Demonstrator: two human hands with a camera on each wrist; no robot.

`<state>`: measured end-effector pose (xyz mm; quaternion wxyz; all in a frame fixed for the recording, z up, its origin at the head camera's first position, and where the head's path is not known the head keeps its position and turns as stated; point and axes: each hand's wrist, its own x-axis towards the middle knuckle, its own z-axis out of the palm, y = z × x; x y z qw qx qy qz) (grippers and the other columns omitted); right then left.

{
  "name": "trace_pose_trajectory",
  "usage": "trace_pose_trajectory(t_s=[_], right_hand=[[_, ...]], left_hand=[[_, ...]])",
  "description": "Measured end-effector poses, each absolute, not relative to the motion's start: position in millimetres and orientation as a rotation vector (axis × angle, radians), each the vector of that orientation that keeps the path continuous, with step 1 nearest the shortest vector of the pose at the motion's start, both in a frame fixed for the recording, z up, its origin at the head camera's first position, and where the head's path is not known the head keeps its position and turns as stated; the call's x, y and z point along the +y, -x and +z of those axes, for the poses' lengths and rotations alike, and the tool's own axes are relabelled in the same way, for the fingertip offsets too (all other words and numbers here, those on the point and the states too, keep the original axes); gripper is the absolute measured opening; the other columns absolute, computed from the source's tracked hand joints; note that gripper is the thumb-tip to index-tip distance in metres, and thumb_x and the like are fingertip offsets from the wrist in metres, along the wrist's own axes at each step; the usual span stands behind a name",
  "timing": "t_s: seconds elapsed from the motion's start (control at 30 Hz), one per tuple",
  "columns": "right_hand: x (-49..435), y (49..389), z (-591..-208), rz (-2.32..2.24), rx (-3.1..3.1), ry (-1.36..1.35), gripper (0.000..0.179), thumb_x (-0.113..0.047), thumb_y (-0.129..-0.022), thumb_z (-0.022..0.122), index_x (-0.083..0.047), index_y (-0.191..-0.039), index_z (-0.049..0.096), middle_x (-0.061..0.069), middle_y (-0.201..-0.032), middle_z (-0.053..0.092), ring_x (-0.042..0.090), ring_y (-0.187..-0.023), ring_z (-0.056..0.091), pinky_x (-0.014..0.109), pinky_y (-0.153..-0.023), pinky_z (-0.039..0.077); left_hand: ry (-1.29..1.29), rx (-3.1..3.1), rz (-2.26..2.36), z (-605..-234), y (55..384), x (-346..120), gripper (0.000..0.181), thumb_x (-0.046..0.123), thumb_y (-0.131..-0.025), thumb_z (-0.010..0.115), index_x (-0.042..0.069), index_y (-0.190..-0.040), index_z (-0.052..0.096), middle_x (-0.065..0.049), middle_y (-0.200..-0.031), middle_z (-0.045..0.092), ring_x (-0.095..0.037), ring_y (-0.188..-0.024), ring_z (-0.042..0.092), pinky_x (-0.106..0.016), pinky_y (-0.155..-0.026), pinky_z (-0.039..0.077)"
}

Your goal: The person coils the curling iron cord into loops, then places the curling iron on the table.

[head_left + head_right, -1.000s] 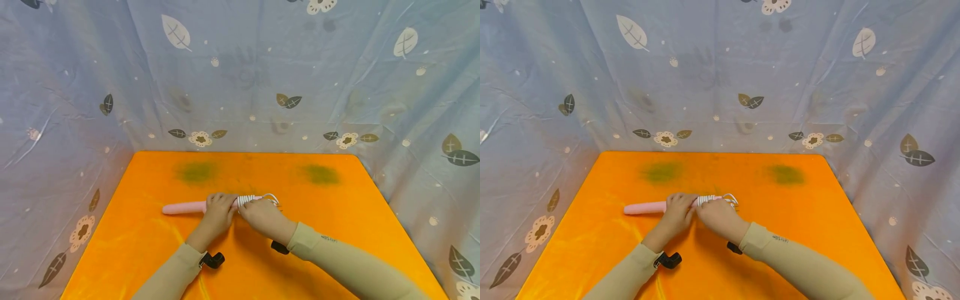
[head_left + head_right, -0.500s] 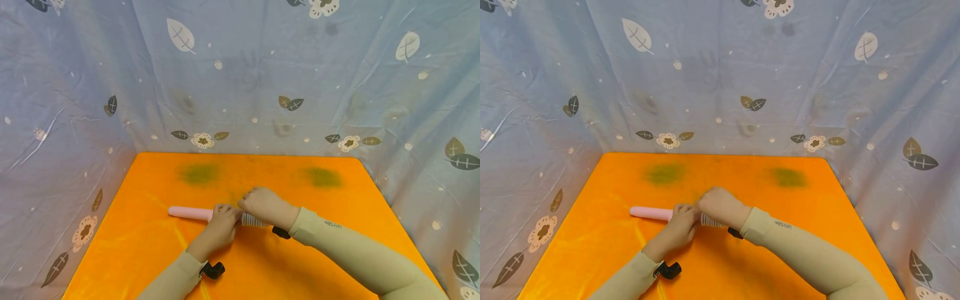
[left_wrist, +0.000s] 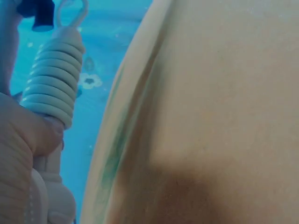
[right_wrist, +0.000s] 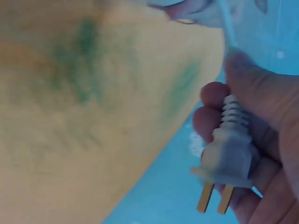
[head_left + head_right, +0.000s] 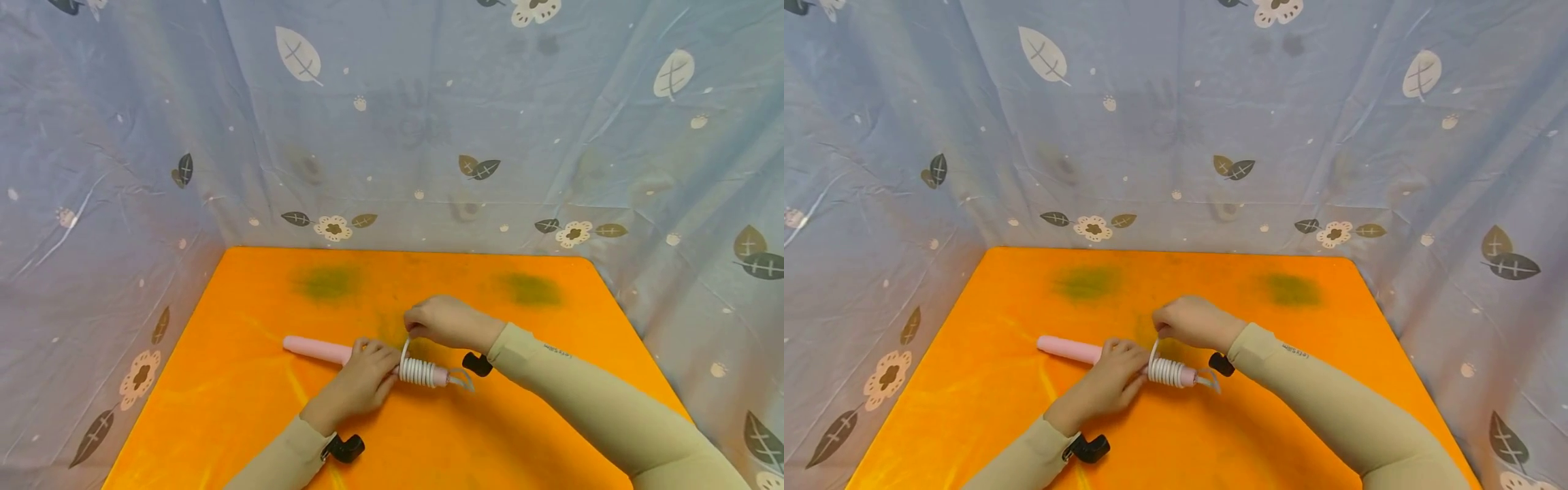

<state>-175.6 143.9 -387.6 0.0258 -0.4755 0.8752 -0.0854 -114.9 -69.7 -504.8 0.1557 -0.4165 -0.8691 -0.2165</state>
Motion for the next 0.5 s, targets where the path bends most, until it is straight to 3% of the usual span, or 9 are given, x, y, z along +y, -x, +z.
trace_pose_trajectory(t_s=[0.2, 0.5], right_hand=[[158, 187, -407, -0.596, 2.627, 1.222, 0.008, -0.029, -0.094, 0.064, -0.024, -0.089, 0.068, -0.017, -0.083, 0.063, 0.002, -0.07, 0.055, 0.025, -0.067, 0.048], [170, 179, -442, -1.121, 2.442, 0.837, 0.016, -0.036, -0.095, 0.062, -0.022, -0.096, 0.068, -0.008, -0.09, 0.068, 0.012, -0.081, 0.061, 0.032, -0.075, 0.05]], left_hand=[[1.17, -2.37, -0.778, -503, 118, -74, 0.03, 0.013, -0.088, 0.069, 0.011, -0.117, 0.062, 0.002, -0.111, 0.064, -0.019, -0.106, 0.051, -0.044, -0.093, 0.029], [1.164, -2.277, -0.959, -493, 121, -76, 0.035, 0.007, -0.086, 0.071, 0.008, -0.118, 0.055, -0.001, -0.109, 0.059, -0.019, -0.102, 0.052, -0.043, -0.095, 0.028]])
